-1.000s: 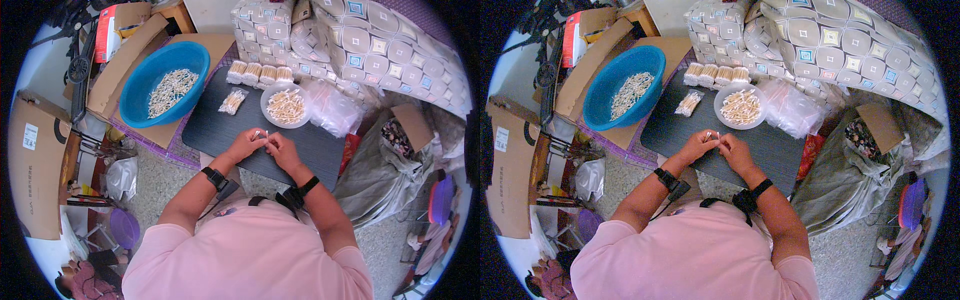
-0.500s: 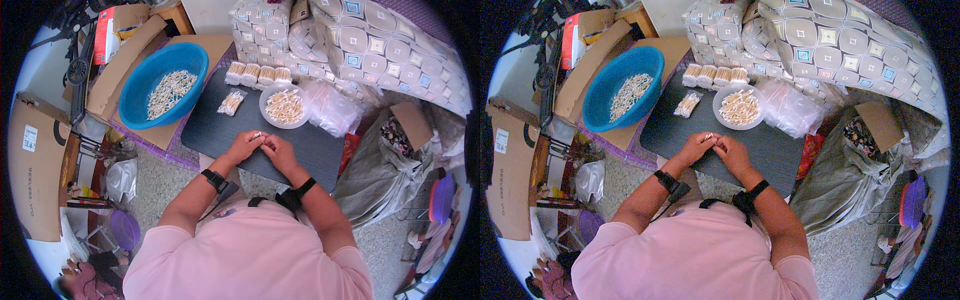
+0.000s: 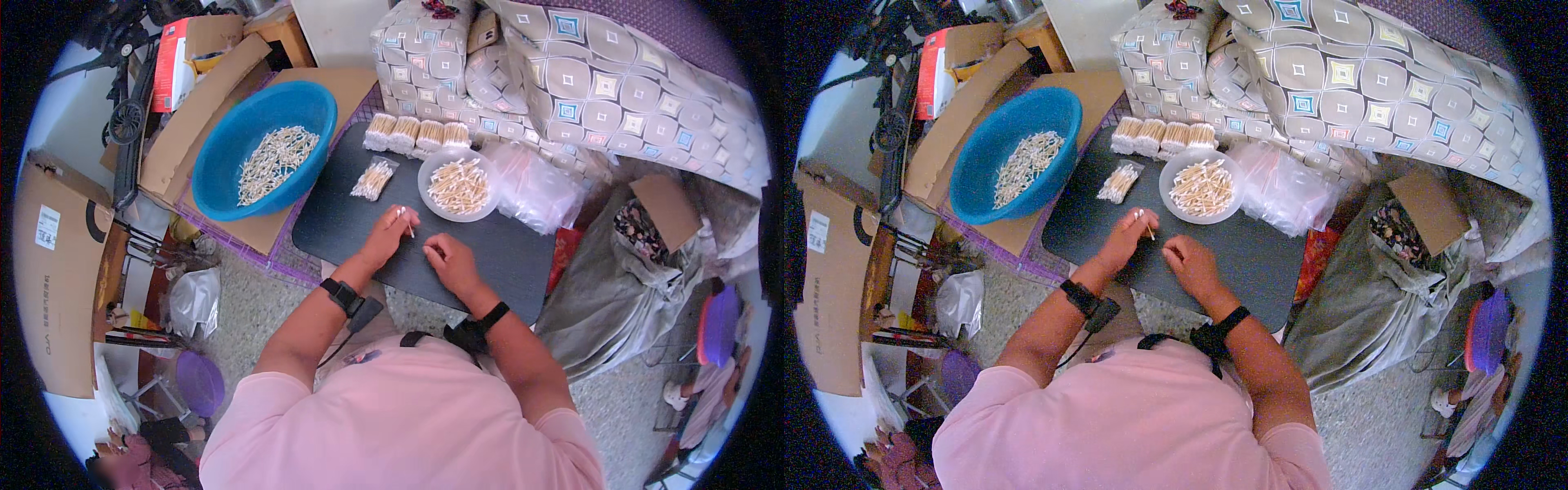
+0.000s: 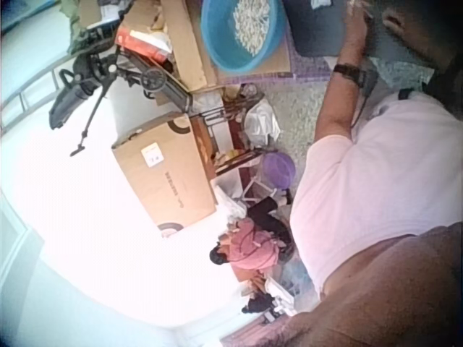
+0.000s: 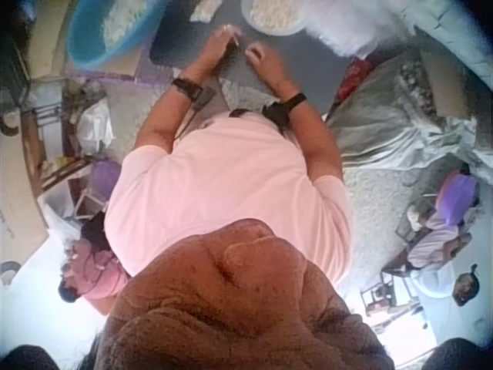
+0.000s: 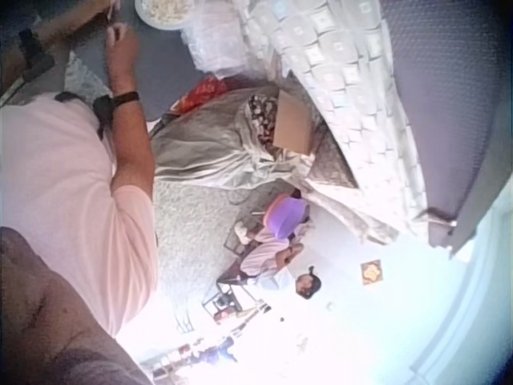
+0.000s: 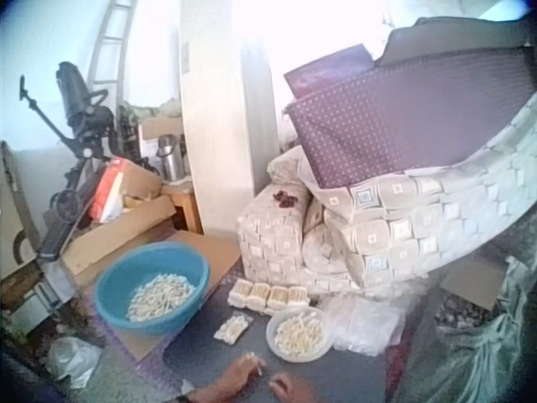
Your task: Packing small cotton swabs or sticks into small plastic bags.
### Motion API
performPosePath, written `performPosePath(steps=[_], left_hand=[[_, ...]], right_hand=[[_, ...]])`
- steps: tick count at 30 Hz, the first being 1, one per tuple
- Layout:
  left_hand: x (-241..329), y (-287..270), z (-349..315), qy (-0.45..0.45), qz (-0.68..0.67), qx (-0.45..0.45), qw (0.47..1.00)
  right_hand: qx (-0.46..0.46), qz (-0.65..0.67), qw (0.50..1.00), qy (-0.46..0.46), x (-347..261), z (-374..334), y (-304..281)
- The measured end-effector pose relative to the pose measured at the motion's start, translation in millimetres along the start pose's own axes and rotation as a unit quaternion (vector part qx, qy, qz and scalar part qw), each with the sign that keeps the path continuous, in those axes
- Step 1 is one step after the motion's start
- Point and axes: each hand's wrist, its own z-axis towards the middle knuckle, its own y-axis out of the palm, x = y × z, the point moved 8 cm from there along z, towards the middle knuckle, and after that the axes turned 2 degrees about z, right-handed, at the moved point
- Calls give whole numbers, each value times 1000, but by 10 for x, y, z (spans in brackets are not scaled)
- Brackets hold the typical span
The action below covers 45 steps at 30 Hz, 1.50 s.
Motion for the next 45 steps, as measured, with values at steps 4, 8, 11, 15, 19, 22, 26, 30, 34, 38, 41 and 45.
performPosePath(steps=[4, 8, 11, 15, 19, 22, 26, 30, 34, 38, 41, 45], left_hand=[[159, 37, 123, -16, -156, 9, 988], [356, -28, 190, -22, -98, -21, 995], [487, -50, 263, -51, 5, 5, 999], [733, 15, 481, 33, 164, 1, 986], [906, 175, 741, 123, 282, -24, 951], [1079, 363, 931, 185, 406, -47, 894], [1046, 546, 1147, 174, 470, -76, 862], [883, 674, 1307, 156, 574, -104, 797], [769, 699, 1397, 150, 617, -103, 766], [769, 701, 1424, 149, 620, -101, 764], [777, 567, 1449, 143, 577, -65, 801], [871, 396, 1410, 141, 456, -61, 877]], right_hand=[[15, -3, 1000, 1, 49, -9, -20], [13, 9, 1000, -2, 52, -8, -3], [15, 12, 1000, 3, 59, -8, -15], [17, 13, 1000, -16, 29, 5, -44], [11, 24, 999, -21, 11, 3, -53], [9, 39, 999, -17, -9, -4, -87], [6, 52, 999, -10, 18, -4, -84], [4, 48, 998, -33, 18, 7, -85], [11, 70, 997, -25, 62, 2, -81], [26, 89, 995, -30, 44, 4, -123], [4, 94, 996, 1, 30, 7, -107], [2, 85, 996, -4, 27, 4, -74]])
